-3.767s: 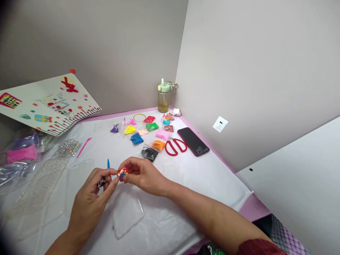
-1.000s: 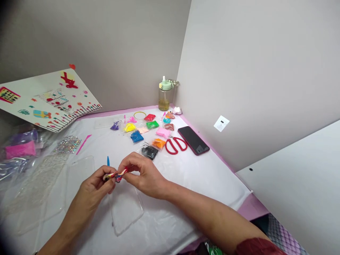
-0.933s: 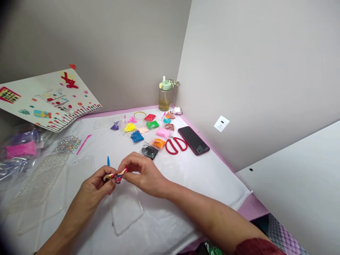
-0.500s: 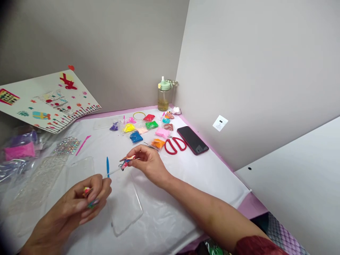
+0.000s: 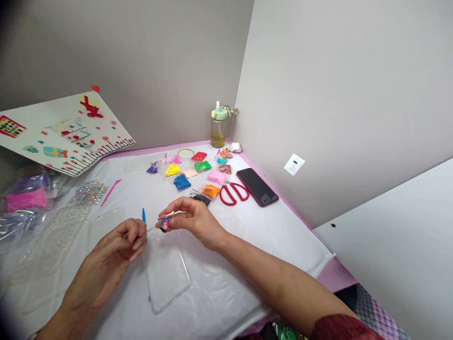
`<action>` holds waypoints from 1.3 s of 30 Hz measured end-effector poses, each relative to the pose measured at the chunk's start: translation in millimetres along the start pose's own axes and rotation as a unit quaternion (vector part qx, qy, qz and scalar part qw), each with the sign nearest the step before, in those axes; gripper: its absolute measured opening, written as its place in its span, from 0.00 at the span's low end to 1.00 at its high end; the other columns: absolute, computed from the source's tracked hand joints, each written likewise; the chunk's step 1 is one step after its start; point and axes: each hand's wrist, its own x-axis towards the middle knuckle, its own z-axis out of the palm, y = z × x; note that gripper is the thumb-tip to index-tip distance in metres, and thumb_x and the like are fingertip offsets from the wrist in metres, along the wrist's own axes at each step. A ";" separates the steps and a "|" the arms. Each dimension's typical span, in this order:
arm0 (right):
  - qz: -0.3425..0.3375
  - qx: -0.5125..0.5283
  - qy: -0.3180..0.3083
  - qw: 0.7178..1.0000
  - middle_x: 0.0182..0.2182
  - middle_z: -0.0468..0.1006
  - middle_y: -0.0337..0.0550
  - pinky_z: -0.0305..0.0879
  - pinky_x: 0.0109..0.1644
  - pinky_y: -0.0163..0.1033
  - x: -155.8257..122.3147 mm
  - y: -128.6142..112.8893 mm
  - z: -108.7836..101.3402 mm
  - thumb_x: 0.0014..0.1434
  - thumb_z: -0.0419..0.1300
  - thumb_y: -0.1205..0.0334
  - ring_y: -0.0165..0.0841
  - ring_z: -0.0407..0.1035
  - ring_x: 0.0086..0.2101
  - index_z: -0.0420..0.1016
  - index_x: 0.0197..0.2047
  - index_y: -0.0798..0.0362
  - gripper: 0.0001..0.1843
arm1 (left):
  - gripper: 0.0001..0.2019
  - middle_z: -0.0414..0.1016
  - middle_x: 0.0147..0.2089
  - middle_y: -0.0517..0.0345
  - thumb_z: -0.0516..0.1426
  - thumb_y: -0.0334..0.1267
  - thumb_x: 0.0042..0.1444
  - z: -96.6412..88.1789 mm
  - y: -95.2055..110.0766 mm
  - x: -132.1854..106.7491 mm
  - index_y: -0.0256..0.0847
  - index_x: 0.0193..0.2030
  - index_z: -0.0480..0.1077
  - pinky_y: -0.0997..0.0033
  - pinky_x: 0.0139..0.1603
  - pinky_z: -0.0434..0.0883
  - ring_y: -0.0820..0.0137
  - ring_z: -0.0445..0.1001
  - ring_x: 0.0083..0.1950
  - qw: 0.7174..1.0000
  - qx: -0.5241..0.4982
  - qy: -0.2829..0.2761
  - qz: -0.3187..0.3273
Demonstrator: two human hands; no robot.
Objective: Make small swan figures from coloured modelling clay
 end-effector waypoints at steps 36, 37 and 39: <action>-0.202 -0.467 0.014 0.861 0.42 0.78 0.46 0.68 0.50 0.43 -8.2 8.5 9.3 0.66 0.61 0.61 0.35 0.71 0.43 0.77 0.49 0.50 0.09 | 0.12 0.66 0.35 0.58 0.56 0.45 0.63 14.5 4.3 -2.0 0.38 0.37 0.75 0.73 0.34 0.71 0.73 0.63 0.33 0.984 -0.166 0.034 -0.048; -0.236 -0.487 0.013 0.841 0.44 0.78 0.48 0.68 0.51 0.43 -10.0 5.9 12.8 0.67 0.60 0.59 0.36 0.71 0.45 0.75 0.52 0.50 0.12 | 0.17 0.67 0.37 0.57 0.55 0.50 0.64 17.2 3.8 -3.4 0.38 0.41 0.76 0.72 0.38 0.72 0.71 0.65 0.36 0.983 -0.174 0.022 -0.059; -0.298 -0.547 -0.032 0.782 0.48 0.77 0.52 0.67 0.53 0.46 -13.0 1.6 19.5 0.67 0.59 0.55 0.39 0.70 0.48 0.73 0.56 0.53 0.17 | 0.23 0.71 0.41 0.54 0.51 0.56 0.65 22.3 2.6 -6.7 0.39 0.46 0.76 0.70 0.47 0.72 0.68 0.69 0.43 0.980 -0.183 -0.020 -0.081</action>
